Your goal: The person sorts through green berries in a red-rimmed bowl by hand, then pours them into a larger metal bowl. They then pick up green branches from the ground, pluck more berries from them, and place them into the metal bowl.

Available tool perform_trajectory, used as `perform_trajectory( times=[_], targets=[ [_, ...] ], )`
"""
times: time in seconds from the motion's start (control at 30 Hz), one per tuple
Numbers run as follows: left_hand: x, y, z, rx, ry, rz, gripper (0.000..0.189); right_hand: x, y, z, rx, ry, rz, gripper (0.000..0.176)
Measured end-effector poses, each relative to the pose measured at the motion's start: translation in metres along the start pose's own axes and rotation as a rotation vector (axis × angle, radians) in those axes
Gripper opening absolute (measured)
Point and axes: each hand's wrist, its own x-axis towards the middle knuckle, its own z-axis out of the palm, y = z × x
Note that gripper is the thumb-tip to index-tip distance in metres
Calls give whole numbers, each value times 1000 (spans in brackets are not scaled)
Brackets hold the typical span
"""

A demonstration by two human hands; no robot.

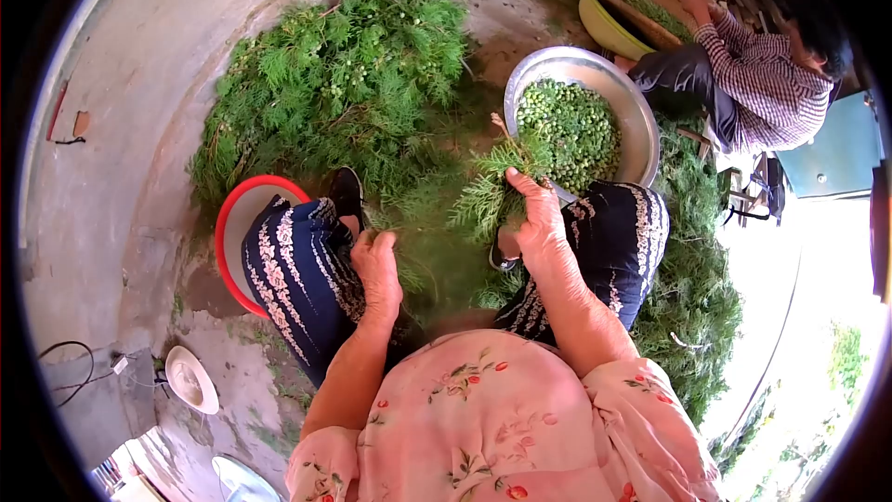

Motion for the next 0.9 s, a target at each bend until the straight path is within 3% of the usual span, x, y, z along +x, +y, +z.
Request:
perform_trajectory(
  times=[0.1, 0.23, 0.27, 0.33, 0.43, 0.5, 0.53, 0.63, 0.67, 0.77, 0.8, 0.87, 0.9],
  targets=[
    [12, -3, -3, 18, 210, -1, 5, 10, -5, -9, 75, 78, -28, 63],
    [-8, 32, 12, 10, 24, -203, 31, 6, 2, -8, 5, 61, -55, 57],
    [-8, 26, 12, -29, -87, -235, 44, -1, 6, -1, -2, 19, -38, 49],
    [-22, 47, 20, 87, -344, -334, 50, -10, 24, 8, -2, 21, -37, 40],
    [-15, -1, 31, 246, -428, -166, 44, -24, 40, 20, 23, -11, -34, 29],
    [-30, 23, 42, 258, -605, -109, 40, -25, 45, 17, -5, -160, 0, 26],
    [-26, 12, 44, 390, -589, -72, 31, -27, 47, 18, -25, -115, -17, 26],
    [-25, 1, 44, 257, -638, -92, 23, -24, 46, 17, 61, -36, 17, 29],
    [-27, 9, 43, 377, -622, -83, 17, -22, 43, 16, 80, -8, 22, 29],
    [-30, 9, 41, 239, -603, -83, 13, 3, 23, -2, 116, 24, 15, 31],
    [-30, 8, 36, 224, -617, 14, 11, 13, 14, -10, 112, 30, -34, 28],
    [-26, 18, 36, 161, -490, -133, 16, 25, -14, -15, 108, 150, -66, 23],
    [-24, 24, 35, 125, -395, -188, 18, 32, -28, -20, 69, 101, -168, 22]
  ],
)
